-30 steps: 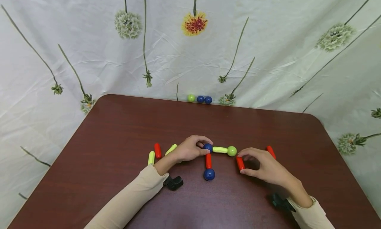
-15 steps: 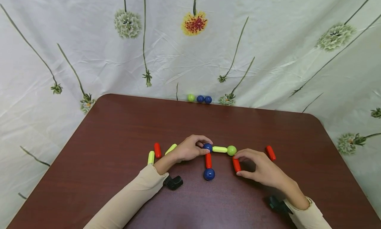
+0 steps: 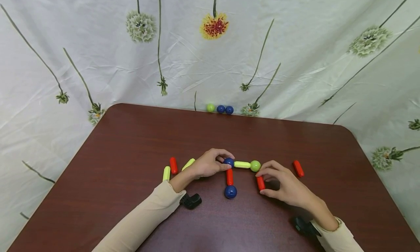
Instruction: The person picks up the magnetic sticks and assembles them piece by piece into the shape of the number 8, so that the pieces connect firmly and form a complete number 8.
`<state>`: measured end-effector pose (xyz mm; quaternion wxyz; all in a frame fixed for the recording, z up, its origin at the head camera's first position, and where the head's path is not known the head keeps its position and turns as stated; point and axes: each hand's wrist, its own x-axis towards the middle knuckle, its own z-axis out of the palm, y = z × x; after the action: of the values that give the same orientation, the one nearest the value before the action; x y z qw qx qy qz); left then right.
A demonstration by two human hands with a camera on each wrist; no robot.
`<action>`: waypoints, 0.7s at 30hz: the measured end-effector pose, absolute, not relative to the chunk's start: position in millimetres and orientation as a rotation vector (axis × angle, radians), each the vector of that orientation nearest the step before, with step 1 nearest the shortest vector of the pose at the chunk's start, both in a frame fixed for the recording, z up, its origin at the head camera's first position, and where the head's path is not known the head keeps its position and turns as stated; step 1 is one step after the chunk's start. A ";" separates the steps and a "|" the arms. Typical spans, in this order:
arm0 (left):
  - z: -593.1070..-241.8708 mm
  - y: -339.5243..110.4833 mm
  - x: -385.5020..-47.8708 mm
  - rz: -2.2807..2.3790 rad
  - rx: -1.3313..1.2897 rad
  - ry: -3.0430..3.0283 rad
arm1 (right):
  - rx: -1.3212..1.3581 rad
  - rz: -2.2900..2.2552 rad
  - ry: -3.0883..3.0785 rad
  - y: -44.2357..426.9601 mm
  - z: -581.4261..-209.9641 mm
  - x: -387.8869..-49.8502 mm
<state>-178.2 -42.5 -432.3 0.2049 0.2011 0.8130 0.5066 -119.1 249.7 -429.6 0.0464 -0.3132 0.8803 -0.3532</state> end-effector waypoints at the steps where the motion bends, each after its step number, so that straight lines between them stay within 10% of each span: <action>1: -432.3 -42.4 -178.2 1.411 0.561 2.269 | -0.952 -1.076 2.690 249.4 -429.6 -119.2; 21: -433.0 -42.8 -179.2 1.414 0.585 2.268 | -1.013 -1.082 2.731 248.5 -434.8 -122.0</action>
<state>-179.2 -42.8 -433.0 0.2016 0.2096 0.8119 0.5063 -122.0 248.5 -434.8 0.0171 -0.3258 0.8788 -0.3482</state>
